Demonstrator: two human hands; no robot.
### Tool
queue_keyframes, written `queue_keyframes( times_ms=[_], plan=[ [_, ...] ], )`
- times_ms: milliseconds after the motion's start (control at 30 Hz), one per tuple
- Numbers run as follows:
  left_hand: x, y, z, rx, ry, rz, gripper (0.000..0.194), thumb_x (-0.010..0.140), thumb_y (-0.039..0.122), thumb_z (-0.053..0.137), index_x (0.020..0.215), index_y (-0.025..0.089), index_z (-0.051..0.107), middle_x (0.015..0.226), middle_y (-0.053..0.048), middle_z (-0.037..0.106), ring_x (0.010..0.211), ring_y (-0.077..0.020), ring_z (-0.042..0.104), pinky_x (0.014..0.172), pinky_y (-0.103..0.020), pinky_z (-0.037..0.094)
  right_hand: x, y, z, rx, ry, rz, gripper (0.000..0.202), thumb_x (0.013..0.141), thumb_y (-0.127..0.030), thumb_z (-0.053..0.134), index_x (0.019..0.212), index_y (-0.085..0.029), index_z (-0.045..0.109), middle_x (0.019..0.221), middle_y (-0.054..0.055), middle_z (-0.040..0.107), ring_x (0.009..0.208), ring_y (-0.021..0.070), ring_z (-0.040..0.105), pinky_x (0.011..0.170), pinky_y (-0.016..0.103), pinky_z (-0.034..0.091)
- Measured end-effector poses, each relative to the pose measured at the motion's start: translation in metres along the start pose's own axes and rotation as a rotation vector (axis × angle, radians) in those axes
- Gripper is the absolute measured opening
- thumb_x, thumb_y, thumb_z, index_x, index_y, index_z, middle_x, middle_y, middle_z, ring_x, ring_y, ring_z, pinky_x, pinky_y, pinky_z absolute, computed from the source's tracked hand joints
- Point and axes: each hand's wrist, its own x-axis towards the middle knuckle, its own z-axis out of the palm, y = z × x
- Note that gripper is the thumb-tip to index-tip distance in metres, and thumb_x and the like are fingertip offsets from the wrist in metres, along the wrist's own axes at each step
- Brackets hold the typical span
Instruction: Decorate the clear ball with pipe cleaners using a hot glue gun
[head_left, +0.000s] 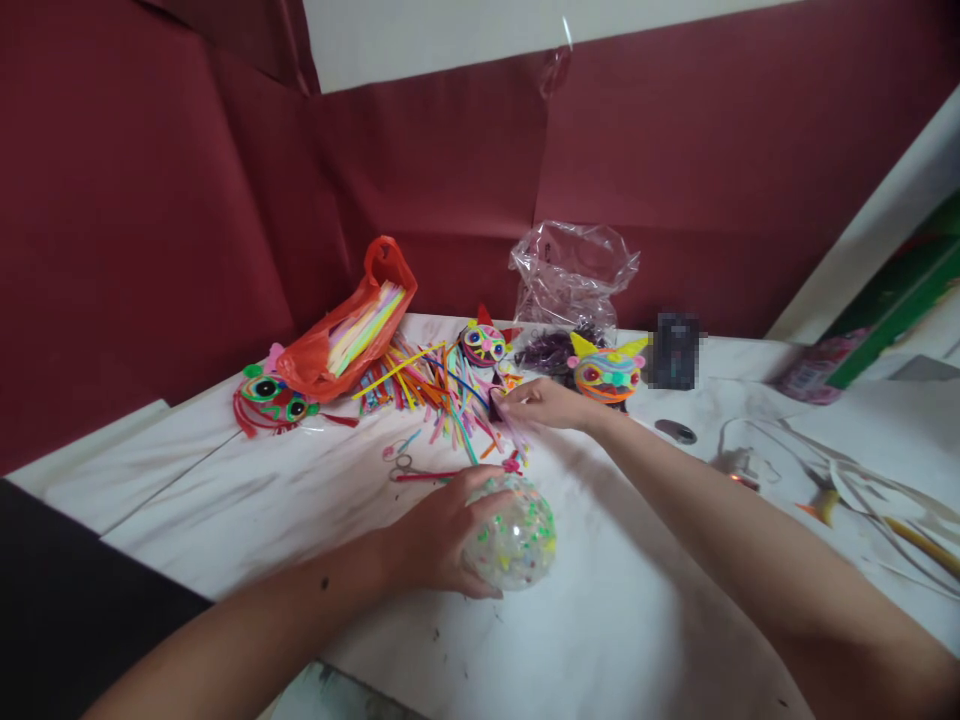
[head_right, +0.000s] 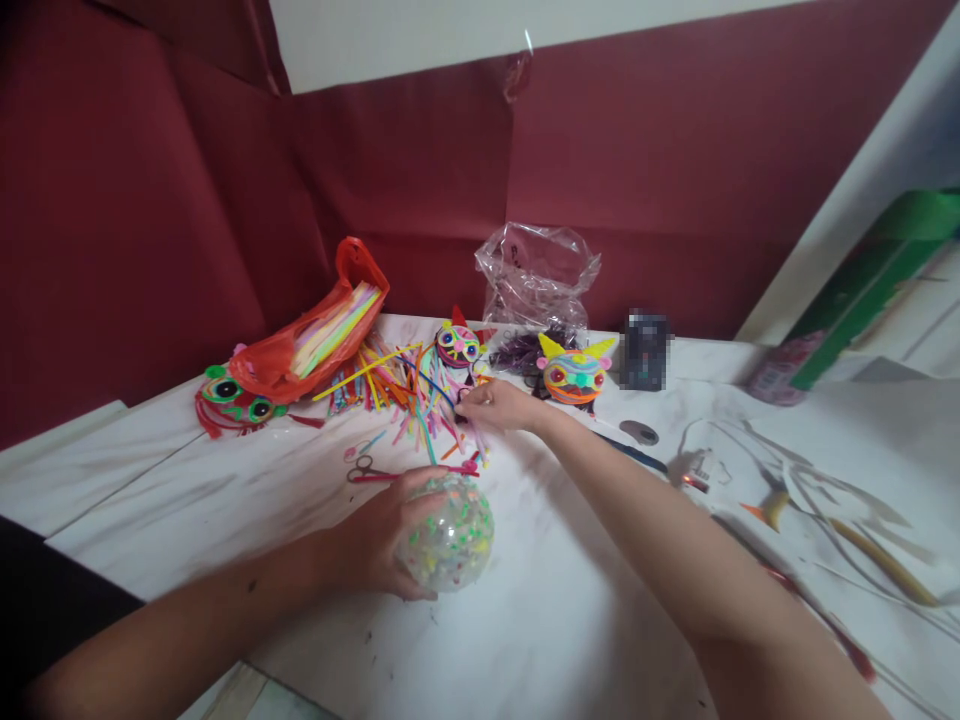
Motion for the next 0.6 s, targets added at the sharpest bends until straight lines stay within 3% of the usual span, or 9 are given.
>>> queue_keyframes(
  times_ms=[100, 200, 300, 467, 600],
  plan=[
    [-0.001, -0.002, 0.002, 0.002, -0.004, 0.007, 0.115, 0.058, 0.05, 0.084, 0.147, 0.027, 0.015, 0.148, -0.019, 0.031, 0.135, -0.0396, 0.038, 0.107, -0.052, 0.042, 0.012, -0.013, 0.029, -0.139, -0.026, -0.094, 0.032, 0.091, -0.025, 0.046, 0.101, -0.015, 0.074, 0.089, 0.006, 0.074, 0.08, 0.018, 0.066, 0.076, 0.03, 0.051],
    [-0.002, -0.002, 0.003, 0.011, -0.016, -0.012, 0.115, 0.059, 0.055, 0.082, 0.148, 0.027, 0.014, 0.146, -0.019, 0.033, 0.134, -0.0392, 0.039, 0.105, -0.051, 0.044, 0.029, -0.016, 0.058, -0.255, -0.104, -0.198, 0.038, 0.081, -0.008, 0.055, 0.112, -0.022, 0.072, 0.126, 0.008, 0.067, 0.113, 0.0204, 0.059, 0.097, 0.033, 0.044],
    [-0.001, 0.0, 0.001, 0.025, -0.009, -0.002, 0.113, 0.061, 0.057, 0.08, 0.148, 0.027, 0.013, 0.145, -0.019, 0.033, 0.135, -0.0387, 0.039, 0.106, -0.051, 0.043, 0.041, -0.003, 0.066, -0.348, -0.111, -0.182, 0.037, 0.075, -0.002, 0.057, 0.102, -0.02, 0.075, 0.121, 0.01, 0.069, 0.115, 0.0231, 0.059, 0.1, 0.035, 0.043],
    [0.005, 0.003, -0.002, 0.018, 0.042, 0.072, 0.108, 0.064, 0.053, 0.079, 0.147, 0.025, 0.015, 0.143, -0.021, 0.032, 0.134, -0.0382, 0.039, 0.105, -0.052, 0.044, 0.04, 0.026, 0.044, -0.396, 0.005, -0.012, 0.036, 0.086, -0.007, 0.045, 0.108, -0.015, 0.073, 0.1, 0.008, 0.077, 0.088, 0.0191, 0.07, 0.081, 0.027, 0.051],
    [0.005, 0.003, -0.001, 0.02, 0.048, 0.093, 0.107, 0.064, 0.052, 0.08, 0.146, 0.022, 0.018, 0.139, -0.021, 0.036, 0.132, -0.0379, 0.042, 0.104, -0.051, 0.046, 0.033, 0.025, 0.035, -0.385, 0.042, 0.053, 0.028, 0.089, -0.015, 0.05, 0.101, -0.019, 0.075, 0.096, 0.003, 0.078, 0.084, 0.0158, 0.07, 0.076, 0.022, 0.051]
  ],
)
